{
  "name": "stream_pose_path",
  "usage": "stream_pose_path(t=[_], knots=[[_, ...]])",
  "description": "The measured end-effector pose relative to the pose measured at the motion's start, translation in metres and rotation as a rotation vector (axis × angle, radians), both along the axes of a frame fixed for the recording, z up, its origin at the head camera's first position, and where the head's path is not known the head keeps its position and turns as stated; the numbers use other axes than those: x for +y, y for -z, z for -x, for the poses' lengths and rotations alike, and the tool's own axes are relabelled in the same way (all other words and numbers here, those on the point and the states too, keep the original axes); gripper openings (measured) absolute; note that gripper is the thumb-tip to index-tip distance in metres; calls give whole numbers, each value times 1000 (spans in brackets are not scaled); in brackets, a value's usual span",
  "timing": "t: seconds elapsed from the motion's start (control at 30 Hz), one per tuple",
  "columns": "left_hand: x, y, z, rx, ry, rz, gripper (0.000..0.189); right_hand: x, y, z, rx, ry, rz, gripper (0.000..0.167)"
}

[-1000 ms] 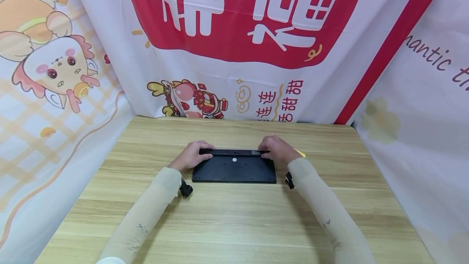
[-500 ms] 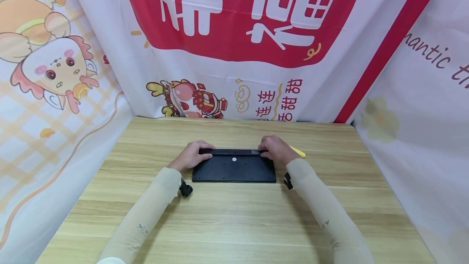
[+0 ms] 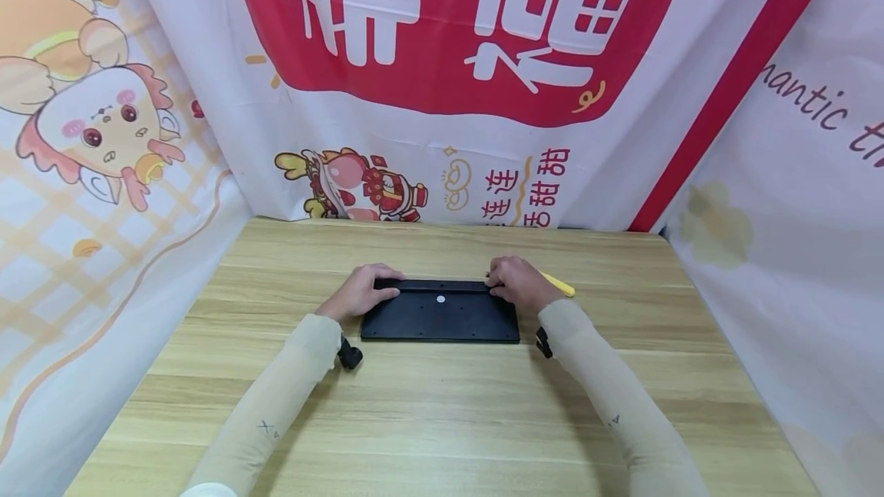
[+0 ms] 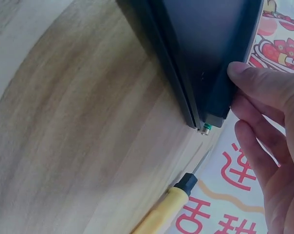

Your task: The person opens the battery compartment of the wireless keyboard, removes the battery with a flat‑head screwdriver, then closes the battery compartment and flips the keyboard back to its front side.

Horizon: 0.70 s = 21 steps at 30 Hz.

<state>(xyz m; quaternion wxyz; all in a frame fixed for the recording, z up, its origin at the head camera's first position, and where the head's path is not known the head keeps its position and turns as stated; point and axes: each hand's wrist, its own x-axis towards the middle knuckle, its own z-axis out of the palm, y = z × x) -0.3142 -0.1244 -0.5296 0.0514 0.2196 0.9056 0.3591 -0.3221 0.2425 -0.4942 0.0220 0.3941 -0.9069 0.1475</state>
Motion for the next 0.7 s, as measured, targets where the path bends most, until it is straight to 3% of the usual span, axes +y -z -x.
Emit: stream_pose_path(t=[0.23, 0.7], knots=[[0, 1, 1, 23, 10, -4, 30, 3, 5, -1, -23, 62, 11, 21], [7, -4, -1, 7, 3, 48, 29, 12, -1, -11, -127, 150, 5, 24]])
